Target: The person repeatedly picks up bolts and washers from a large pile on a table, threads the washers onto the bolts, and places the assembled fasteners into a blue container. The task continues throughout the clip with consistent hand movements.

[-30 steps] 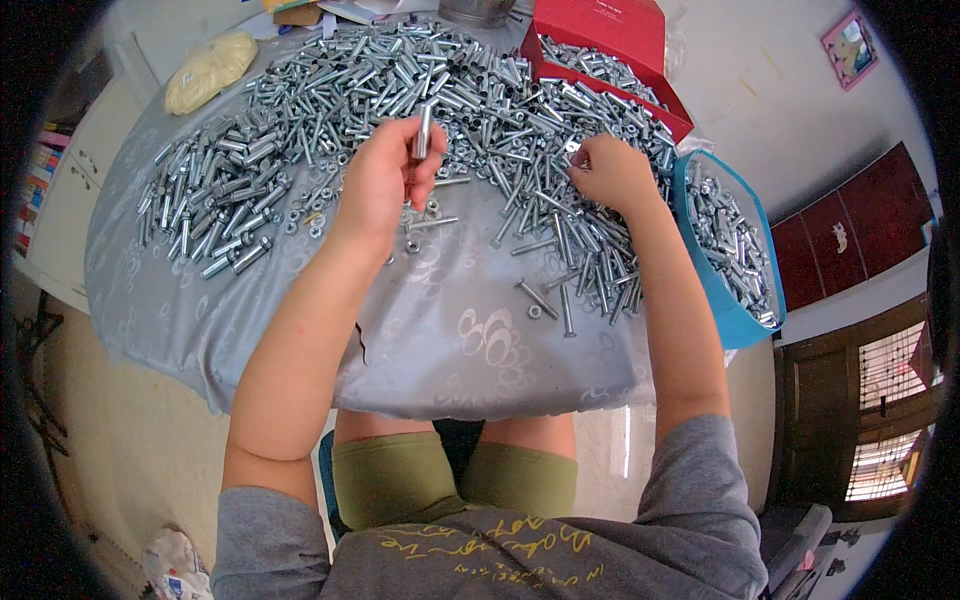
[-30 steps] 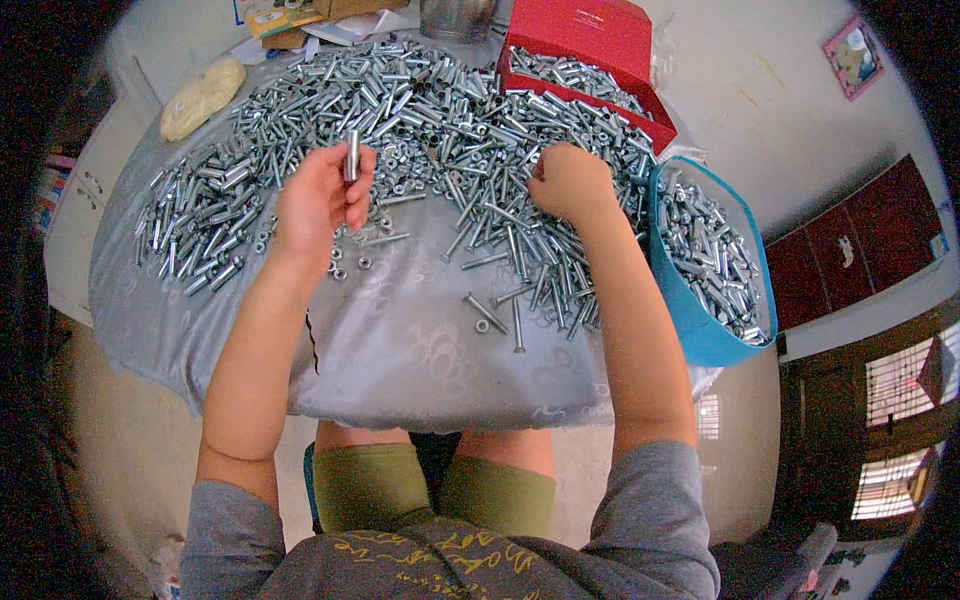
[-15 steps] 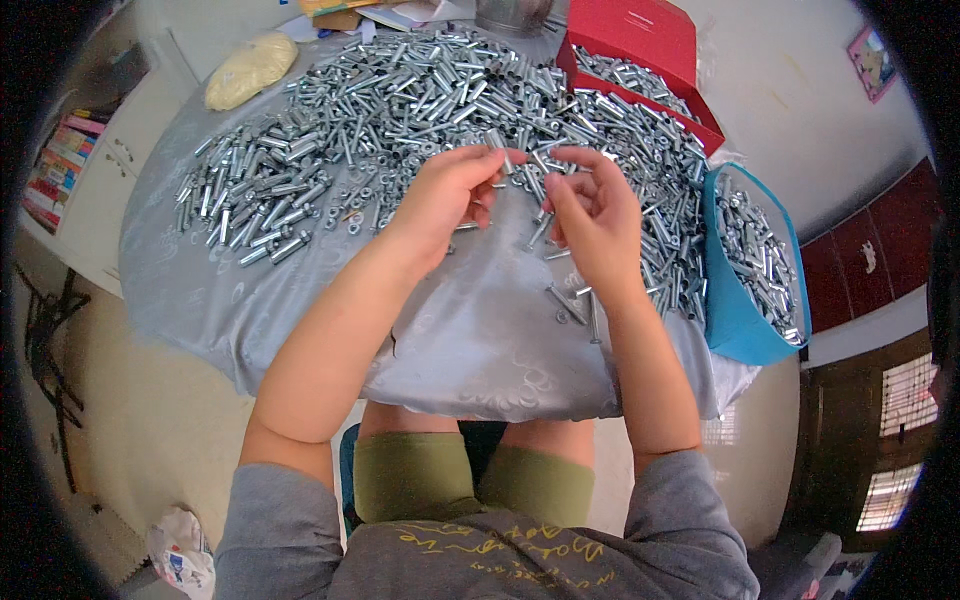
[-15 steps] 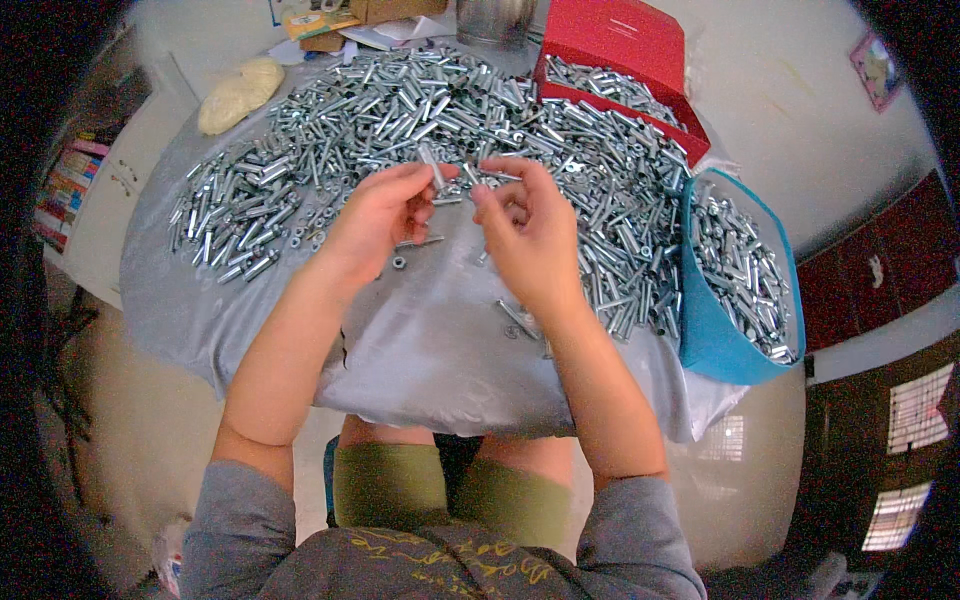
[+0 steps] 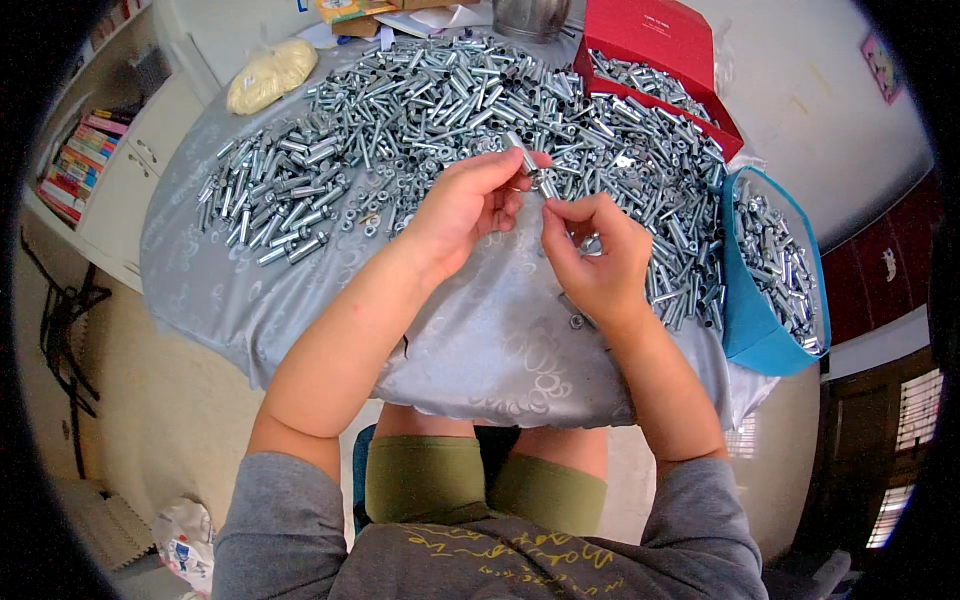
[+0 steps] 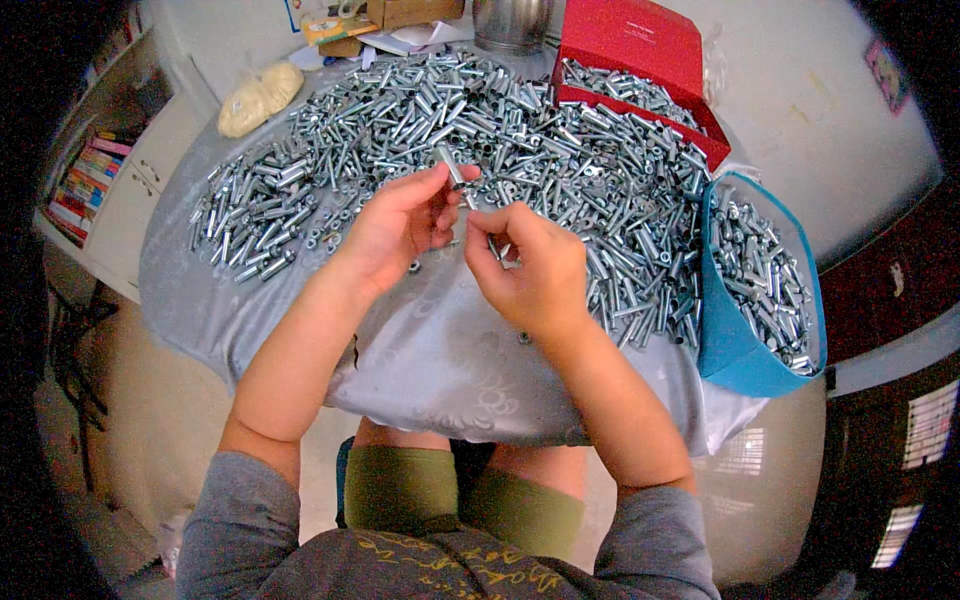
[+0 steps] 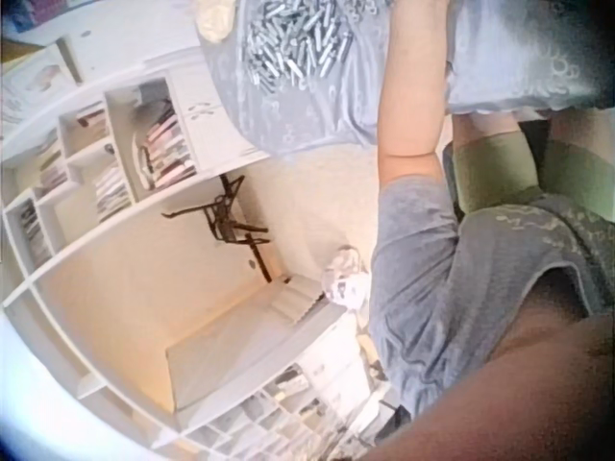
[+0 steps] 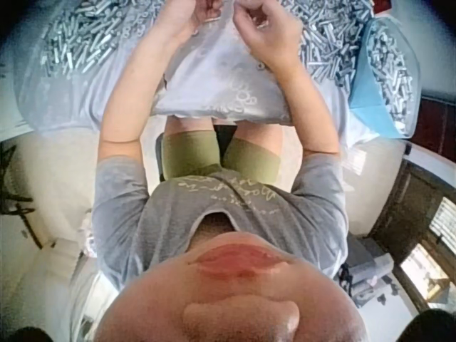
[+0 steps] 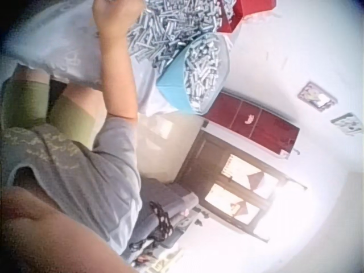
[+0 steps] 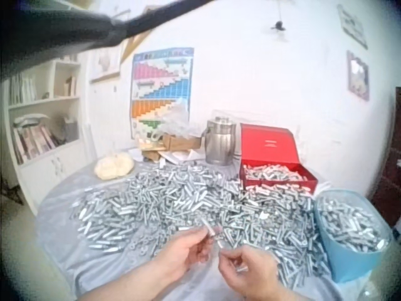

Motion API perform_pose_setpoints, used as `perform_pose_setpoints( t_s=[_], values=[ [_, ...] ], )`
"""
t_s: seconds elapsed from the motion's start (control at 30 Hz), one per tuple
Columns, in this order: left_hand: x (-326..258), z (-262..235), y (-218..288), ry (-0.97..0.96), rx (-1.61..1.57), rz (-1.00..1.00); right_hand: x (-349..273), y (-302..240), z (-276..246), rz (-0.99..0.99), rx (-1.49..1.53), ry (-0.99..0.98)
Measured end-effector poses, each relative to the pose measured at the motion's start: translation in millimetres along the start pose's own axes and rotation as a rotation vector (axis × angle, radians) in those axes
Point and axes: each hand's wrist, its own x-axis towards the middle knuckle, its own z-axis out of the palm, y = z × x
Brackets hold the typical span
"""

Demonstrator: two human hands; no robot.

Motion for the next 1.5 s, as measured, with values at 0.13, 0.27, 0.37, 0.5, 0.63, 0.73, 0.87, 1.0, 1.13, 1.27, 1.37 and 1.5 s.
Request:
perform_pose_setpoints(
  t_s=[0.13, 0.27, 0.37, 0.5, 0.63, 0.73, 0.87, 1.0, 1.13, 1.27, 1.37, 1.5],
  values=[
    [4, -2, -6, 0.029, 0.060, -0.005, 1, 2, 0, 0.177, 0.282, -0.036],
    [2, -4, -4, 0.013, 0.071, 0.010, 14, 12, -15, 0.655, 0.840, -0.137],
    [2, -3, -4, -0.003, 0.081, 0.012, 16, 15, -14, 0.697, 0.927, 0.069],
    [0, -2, -2, 0.002, 0.092, 0.012, 17, 26, -16, 0.570, 0.793, 0.145],
    [0, 0, -1, 0.006, 0.077, 0.007, 10, 21, -13, 0.421, 0.680, 0.140],
    [1, -1, -1, 0.016, 0.046, 0.001, 4, 16, -6, 0.330, 0.493, 0.050],
    [1, -1, -1, -0.002, 0.041, 0.006, -2, 15, -7, 0.046, 0.102, -0.131],
    [1, -2, -3, -0.019, 0.078, 0.001, -3, 14, -6, -0.119, -0.034, -0.122],
    [1, 2, -6, -0.039, 0.074, 0.007, -4, 14, -5, -0.106, -0.108, -0.074],
    [2, 4, -12, -0.082, 0.109, 0.023, -4, 13, -5, -0.103, -0.200, -0.081],
    [2, 5, -16, -0.044, 0.142, 0.035, -3, 6, 1, -0.063, -0.230, -0.090],
    [1, 6, -15, -0.018, 0.105, 0.047, -2, 4, -6, -0.144, -0.188, -0.179]
  ],
)
